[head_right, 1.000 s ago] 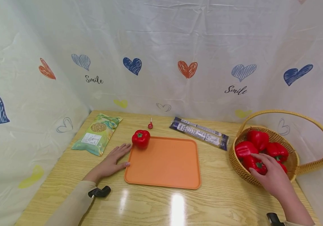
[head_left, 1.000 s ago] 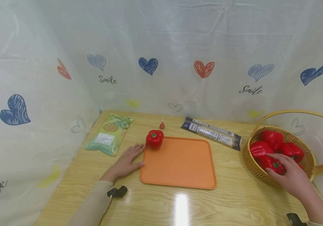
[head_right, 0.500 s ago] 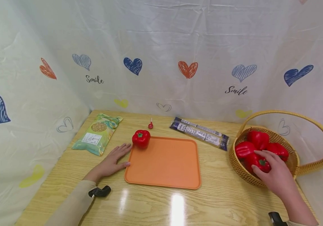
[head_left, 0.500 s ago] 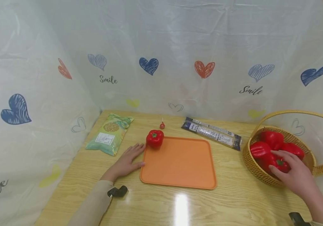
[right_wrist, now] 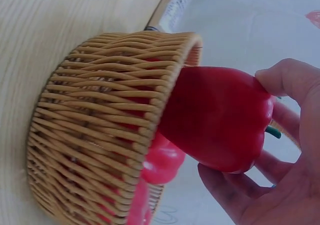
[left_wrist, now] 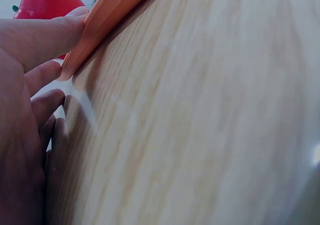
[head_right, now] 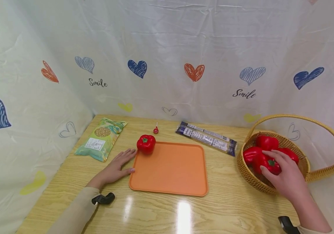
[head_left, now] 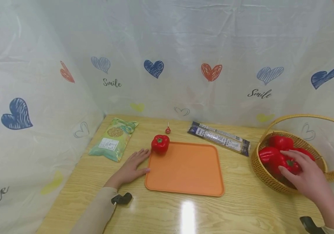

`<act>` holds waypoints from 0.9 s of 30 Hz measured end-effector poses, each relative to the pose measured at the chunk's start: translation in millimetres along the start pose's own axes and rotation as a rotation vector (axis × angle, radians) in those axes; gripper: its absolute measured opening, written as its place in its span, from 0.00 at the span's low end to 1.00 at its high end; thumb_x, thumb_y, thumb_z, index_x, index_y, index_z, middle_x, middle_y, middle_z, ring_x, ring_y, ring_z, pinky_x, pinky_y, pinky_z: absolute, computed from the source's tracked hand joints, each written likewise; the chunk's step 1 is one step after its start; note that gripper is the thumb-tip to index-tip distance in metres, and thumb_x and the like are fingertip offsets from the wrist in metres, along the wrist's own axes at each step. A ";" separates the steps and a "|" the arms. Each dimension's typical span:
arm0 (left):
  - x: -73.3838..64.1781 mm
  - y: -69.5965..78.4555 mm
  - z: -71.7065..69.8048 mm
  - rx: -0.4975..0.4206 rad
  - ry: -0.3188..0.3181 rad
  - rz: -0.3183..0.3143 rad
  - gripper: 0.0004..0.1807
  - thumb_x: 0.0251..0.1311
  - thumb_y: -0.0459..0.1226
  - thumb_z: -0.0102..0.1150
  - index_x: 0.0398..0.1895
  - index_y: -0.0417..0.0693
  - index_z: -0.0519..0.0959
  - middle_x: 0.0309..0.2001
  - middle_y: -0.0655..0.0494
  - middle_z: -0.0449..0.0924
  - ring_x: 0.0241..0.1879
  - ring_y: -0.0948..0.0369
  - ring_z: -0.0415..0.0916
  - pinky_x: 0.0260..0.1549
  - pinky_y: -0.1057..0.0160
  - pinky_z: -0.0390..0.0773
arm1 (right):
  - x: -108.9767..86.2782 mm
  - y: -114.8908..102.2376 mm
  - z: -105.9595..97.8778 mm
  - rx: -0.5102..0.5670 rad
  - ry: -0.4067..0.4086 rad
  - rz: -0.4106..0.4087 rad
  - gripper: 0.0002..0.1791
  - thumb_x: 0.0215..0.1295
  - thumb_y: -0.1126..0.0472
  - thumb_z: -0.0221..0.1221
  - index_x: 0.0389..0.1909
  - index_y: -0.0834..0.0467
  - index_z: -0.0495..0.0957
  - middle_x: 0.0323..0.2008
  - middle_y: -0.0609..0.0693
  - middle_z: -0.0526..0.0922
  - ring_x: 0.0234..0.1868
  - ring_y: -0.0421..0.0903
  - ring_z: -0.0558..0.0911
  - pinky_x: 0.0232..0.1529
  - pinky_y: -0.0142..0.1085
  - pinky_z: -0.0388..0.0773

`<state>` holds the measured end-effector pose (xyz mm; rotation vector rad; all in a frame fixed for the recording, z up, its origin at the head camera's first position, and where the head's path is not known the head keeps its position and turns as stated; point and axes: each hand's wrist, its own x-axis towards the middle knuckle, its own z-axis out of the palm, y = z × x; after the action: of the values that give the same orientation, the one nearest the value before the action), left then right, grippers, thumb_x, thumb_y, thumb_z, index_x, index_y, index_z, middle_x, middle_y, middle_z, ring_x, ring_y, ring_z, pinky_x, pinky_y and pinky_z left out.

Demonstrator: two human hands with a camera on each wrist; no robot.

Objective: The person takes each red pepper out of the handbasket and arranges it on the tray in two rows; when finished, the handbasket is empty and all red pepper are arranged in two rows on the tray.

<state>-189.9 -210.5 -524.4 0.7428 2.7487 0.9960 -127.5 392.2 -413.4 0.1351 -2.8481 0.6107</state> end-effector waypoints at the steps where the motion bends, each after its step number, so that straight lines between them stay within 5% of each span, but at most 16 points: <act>1: 0.0 -0.2 0.1 0.002 0.001 0.000 0.42 0.68 0.53 0.60 0.80 0.49 0.58 0.80 0.51 0.53 0.80 0.49 0.42 0.78 0.44 0.39 | 0.9 -0.7 -0.9 0.004 0.011 -0.008 0.32 0.61 0.60 0.71 0.65 0.65 0.72 0.62 0.75 0.67 0.59 0.77 0.64 0.46 0.78 0.66; 22: -0.3 1.9 -1.0 -0.002 0.004 0.001 0.42 0.68 0.52 0.61 0.80 0.48 0.59 0.80 0.50 0.54 0.80 0.49 0.42 0.78 0.45 0.39 | 11.9 -28.6 -12.1 0.028 0.025 -0.021 0.33 0.62 0.60 0.70 0.67 0.62 0.73 0.64 0.74 0.67 0.58 0.76 0.64 0.40 0.75 0.75; 27: -0.4 2.3 -1.5 -0.002 0.001 -0.001 0.42 0.68 0.53 0.61 0.80 0.48 0.58 0.80 0.50 0.54 0.80 0.49 0.42 0.78 0.45 0.39 | 13.9 -36.5 -12.6 0.055 0.002 -0.031 0.33 0.61 0.60 0.71 0.66 0.61 0.73 0.64 0.73 0.68 0.54 0.74 0.69 0.29 0.43 0.85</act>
<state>-189.1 -210.0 -521.8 0.7410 2.7481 0.9986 -133.5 363.6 -384.5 0.1874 -2.8224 0.6830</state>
